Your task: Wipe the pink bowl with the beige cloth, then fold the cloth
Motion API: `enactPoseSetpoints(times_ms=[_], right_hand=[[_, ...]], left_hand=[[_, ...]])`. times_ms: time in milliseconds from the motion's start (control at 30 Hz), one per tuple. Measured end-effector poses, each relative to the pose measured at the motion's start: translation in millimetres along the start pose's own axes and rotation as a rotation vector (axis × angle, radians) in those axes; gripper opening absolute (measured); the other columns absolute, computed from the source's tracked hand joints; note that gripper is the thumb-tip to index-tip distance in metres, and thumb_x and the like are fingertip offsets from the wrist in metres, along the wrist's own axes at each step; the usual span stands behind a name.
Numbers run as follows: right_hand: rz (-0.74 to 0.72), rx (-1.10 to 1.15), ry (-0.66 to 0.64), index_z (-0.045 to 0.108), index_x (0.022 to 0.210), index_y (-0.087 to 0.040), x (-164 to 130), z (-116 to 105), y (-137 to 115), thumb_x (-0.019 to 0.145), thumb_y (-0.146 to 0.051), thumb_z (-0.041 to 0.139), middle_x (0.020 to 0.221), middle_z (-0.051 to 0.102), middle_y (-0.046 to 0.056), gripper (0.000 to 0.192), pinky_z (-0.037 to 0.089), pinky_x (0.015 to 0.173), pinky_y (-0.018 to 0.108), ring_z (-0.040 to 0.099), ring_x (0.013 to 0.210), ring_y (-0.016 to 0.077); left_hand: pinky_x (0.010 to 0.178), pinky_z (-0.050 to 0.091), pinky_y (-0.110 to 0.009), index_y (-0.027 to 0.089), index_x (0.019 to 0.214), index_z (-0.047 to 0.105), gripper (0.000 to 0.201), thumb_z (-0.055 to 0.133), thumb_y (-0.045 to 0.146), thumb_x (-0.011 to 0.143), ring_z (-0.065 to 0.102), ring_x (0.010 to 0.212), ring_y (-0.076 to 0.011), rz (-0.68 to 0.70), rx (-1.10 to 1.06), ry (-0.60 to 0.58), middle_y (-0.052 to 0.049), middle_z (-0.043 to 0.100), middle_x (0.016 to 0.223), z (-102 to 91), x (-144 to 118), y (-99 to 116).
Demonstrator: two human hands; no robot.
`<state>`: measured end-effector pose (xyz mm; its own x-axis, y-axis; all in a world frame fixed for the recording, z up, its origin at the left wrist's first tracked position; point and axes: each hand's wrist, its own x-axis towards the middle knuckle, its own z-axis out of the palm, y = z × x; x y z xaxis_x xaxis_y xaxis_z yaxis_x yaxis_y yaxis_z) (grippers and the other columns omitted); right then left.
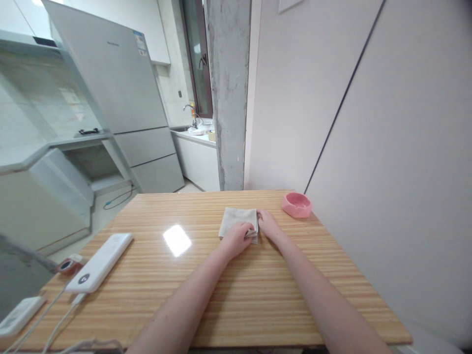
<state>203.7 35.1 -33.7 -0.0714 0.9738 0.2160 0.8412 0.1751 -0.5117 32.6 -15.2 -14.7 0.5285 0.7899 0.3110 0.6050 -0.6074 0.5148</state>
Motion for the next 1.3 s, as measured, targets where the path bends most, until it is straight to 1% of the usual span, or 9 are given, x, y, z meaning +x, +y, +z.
enactPoseSetpoints(times_ms=[67, 167, 367, 533, 633, 767, 967, 1133, 1300], right_hand=[[0.023, 0.062, 0.085, 0.057, 0.116, -0.012, -2, -4, -4, 0.083, -0.010, 0.033, 0.117, 0.063, 0.013, 0.041, 0.039, 0.099, 0.035, 0.054, 0.113, 0.0211], [-0.068, 0.105, 0.145, 0.052, 0.122, -0.007, -9, -9, -15, 0.089, -0.020, 0.035, 0.125, 0.057, 0.016, 0.039, 0.033, 0.106, 0.033, 0.048, 0.121, 0.0211], [-0.426, 0.061, -0.123, 0.055, 0.123, -0.019, -34, 0, -62, 0.093, -0.033, 0.036, 0.134, 0.052, 0.008, 0.038, 0.032, 0.107, 0.034, 0.045, 0.125, 0.0192], [-0.243, -0.226, -0.134, 0.065, 0.099, -0.017, -51, -5, -84, 0.093, -0.042, 0.034, 0.106, 0.062, 0.012, 0.039, 0.044, 0.088, 0.038, 0.056, 0.102, 0.0254], [-0.084, -0.408, -0.070, 0.066, 0.094, -0.016, -60, -16, -67, 0.089, -0.042, 0.043, 0.106, 0.060, 0.016, 0.035, 0.046, 0.082, 0.042, 0.053, 0.103, 0.0314], [0.111, -0.551, -0.012, 0.063, 0.095, -0.016, -76, -39, -15, 0.085, -0.026, 0.043, 0.104, 0.060, 0.016, 0.025, 0.045, 0.081, 0.040, 0.054, 0.102, 0.0299], [0.287, -0.662, 0.033, 0.060, 0.095, -0.015, -98, -77, 53, 0.084, -0.028, 0.044, 0.102, 0.059, 0.020, 0.024, 0.045, 0.077, 0.042, 0.054, 0.101, 0.0337], [0.256, -0.594, -0.066, 0.063, 0.097, -0.015, -95, -87, 55, 0.081, -0.019, 0.045, 0.106, 0.059, 0.023, 0.024, 0.044, 0.076, 0.045, 0.054, 0.103, 0.0351], [0.289, -0.489, -0.110, 0.066, 0.090, -0.012, -69, -88, 16, 0.079, -0.011, 0.043, 0.101, 0.062, 0.024, 0.026, 0.042, 0.080, 0.053, 0.059, 0.098, 0.0368]], left_hand=[[0.077, 0.045, -0.030, 0.021, 0.101, 0.060, 0.025, 0.059, 0.029, 0.078, 0.059, 0.085, -0.0189, 0.007, -0.020, -0.006, -0.005, 0.065, 0.093, -3.5, -1, 4], [0.077, 0.043, -0.030, 0.020, 0.100, 0.059, 0.025, 0.047, 0.038, 0.087, 0.058, 0.081, -0.0172, -0.021, -0.023, 0.102, -0.006, 0.065, 0.090, -14.5, 0, 4], [0.064, 0.038, -0.027, 0.019, 0.073, 0.053, 0.036, 0.029, 0.037, 0.093, 0.052, 0.066, -0.0151, -0.268, 0.015, 0.309, -0.002, 0.057, 0.069, -37.0, 1, -25], [0.063, 0.037, -0.026, 0.019, 0.072, 0.050, 0.035, 0.027, 0.038, 0.092, 0.052, 0.066, -0.0146, -0.337, -0.097, 0.358, -0.001, 0.055, 0.065, -43.6, 1, -41], [0.061, 0.035, -0.026, 0.019, 0.070, 0.049, 0.035, 0.029, 0.039, 0.091, 0.051, 0.064, -0.0146, -0.329, -0.130, 0.339, 0.001, 0.051, 0.061, -42.7, 1, -40], [0.060, 0.034, -0.026, 0.019, 0.069, 0.049, 0.033, 0.031, 0.037, 0.090, 0.050, 0.063, -0.0144, -0.309, -0.146, 0.280, 0.001, 0.050, 0.060, -37.1, 2, -37], [0.063, 0.035, -0.026, 0.019, 0.068, 0.049, 0.033, 0.032, 0.037, 0.089, 0.051, 0.065, -0.0149, -0.288, -0.157, 0.219, 0.001, 0.051, 0.060, -30.5, 4, -38], [0.064, 0.037, -0.026, 0.019, 0.073, 0.051, 0.024, 0.037, 0.032, 0.087, 0.050, 0.064, -0.0145, -0.274, -0.189, 0.234, 0.001, 0.051, 0.063, -26.7, 5, -40], [0.071, 0.041, -0.027, 0.018, 0.072, 0.052, 0.019, 0.035, 0.009, 0.072, 0.052, 0.072, -0.0145, -0.247, -0.221, 0.193, -0.001, 0.056, 0.070, -22.5, 7, -47]])
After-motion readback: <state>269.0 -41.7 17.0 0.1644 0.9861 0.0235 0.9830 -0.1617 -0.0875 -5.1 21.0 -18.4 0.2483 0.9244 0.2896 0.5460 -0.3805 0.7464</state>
